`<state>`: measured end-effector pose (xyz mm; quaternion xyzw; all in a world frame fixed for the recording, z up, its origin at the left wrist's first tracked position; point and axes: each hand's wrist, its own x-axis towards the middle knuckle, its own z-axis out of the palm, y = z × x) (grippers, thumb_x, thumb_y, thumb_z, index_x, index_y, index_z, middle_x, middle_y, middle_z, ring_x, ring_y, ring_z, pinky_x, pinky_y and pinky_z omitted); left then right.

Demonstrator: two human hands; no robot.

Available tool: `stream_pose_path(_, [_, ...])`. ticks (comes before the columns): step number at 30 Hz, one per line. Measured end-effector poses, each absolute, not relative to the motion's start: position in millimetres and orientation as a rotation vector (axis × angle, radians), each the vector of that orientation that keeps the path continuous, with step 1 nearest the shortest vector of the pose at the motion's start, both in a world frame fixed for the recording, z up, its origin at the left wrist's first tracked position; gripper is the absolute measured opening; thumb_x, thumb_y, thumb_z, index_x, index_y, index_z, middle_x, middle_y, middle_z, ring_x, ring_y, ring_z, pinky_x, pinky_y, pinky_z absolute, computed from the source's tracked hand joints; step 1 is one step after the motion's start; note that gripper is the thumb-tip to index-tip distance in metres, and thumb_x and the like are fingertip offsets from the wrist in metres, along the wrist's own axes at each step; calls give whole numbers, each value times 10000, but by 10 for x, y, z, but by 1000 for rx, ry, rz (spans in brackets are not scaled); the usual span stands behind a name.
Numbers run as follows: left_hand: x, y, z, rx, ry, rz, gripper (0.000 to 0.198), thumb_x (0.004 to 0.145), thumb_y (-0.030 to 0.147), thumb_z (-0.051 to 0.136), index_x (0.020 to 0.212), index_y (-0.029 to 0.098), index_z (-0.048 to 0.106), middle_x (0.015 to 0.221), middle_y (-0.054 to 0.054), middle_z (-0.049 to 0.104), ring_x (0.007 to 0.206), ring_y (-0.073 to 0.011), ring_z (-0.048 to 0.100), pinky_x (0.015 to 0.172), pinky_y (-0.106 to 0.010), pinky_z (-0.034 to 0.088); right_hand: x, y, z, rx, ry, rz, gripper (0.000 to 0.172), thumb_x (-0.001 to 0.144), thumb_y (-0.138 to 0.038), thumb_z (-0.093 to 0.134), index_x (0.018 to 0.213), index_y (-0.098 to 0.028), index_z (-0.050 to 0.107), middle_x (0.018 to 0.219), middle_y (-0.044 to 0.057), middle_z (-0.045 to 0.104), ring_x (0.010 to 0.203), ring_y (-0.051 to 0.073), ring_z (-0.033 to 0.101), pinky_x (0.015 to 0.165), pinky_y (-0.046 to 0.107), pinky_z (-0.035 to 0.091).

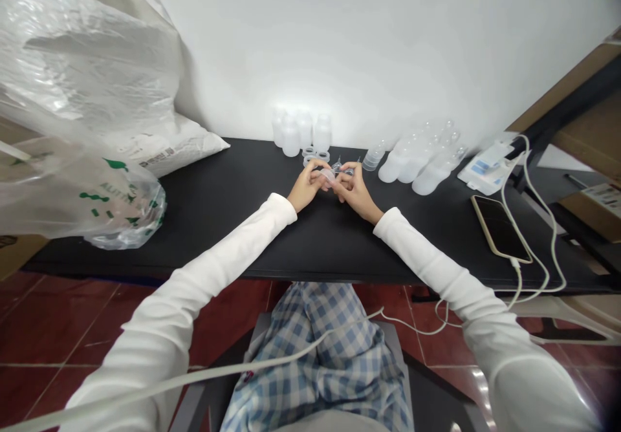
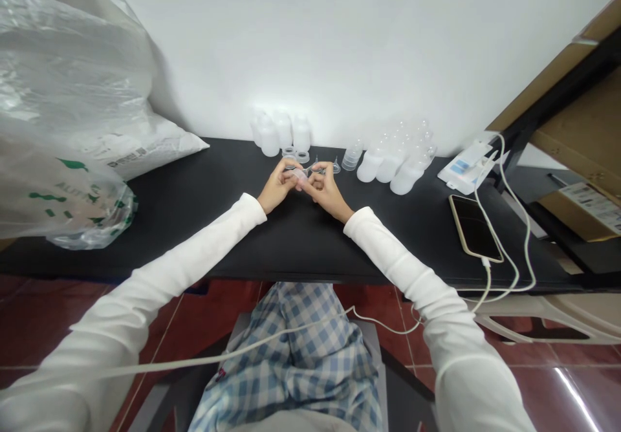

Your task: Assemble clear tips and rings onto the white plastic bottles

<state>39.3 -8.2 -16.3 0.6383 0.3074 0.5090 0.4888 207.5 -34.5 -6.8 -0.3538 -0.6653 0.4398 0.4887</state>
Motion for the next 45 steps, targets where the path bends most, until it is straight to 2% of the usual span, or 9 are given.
stream_pose_path(5, [357,-106,-98,1498,697,1210,218,745,251,715,934,197,622,1039,-40,691,949,-164,672,815,-284,555,2095,-296,-53,-870,-1558,1132,583,803,-713,679,1080,-264,430,689,-90,536,466,67,455,440,216,365])
stream_pose_path(10, [350,-143,-71,1282,663,1153,216,832,326,607,1014,210,615,1047,-54,687,956,-180,694,853,-333,571,2096,-295,-29,-907,-1587,991,511,826,-702,668,977,-221,587,634,-68,512,474,67,421,450,231,350])
stream_pose_path(13, [368,-134,-106,1269,661,1129,315,828,430,664,1031,202,587,1036,-58,680,907,-165,689,873,-351,575,2093,-286,-43,-940,-1550,892,529,811,-735,657,898,-219,581,616,-64,494,485,75,418,454,237,341])
stream_pose_path(17, [391,-117,-160,1426,683,1134,490,700,440,837,1040,211,570,1102,-66,683,967,-171,683,921,-365,569,2088,-267,-73,-964,-1524,878,561,786,-772,647,826,-222,542,649,-43,505,537,93,443,464,243,348])
stream_pose_path(21, [372,-102,-152,1558,627,1150,489,718,463,829,1065,220,586,1211,-96,663,1111,-206,665,970,-371,546,2076,-265,-87,-955,-1502,886,578,776,-791,641,846,-226,537,650,-46,506,539,96,442,467,244,349])
stream_pose_path(24, [346,-88,-139,1619,635,1111,416,823,495,719,1111,224,591,1249,-107,658,1146,-212,652,953,-361,541,2078,-263,-95,-961,-1455,909,586,783,-807,621,794,-241,468,592,-73,458,472,79,396,446,243,329])
stream_pose_path(29, [288,35,-177,1782,1115,1349,268,907,329,612,1136,202,552,1255,-128,613,1091,-207,634,971,-376,514,2102,-246,-108,-1002,-1398,937,596,819,-840,534,791,-255,424,536,-92,422,402,76,349,405,245,294])
stream_pose_path(36, [269,510,-196,1491,1810,1679,695,774,213,761,1336,150,356,1427,-246,391,1442,-354,363,1196,-522,310,2106,-284,-74,-1034,-1396,1005,600,836,-830,517,767,-243,414,521,-95,446,394,58,364,400,221,300])
stream_pose_path(45, [248,849,-211,1303,1978,1575,507,755,300,781,1112,220,431,1262,-186,542,1338,-416,471,1104,-636,340,2099,-229,-161,-961,-1415,1046,565,805,-770,619,914,-237,466,618,-70,582,482,86,537,456,210,423])
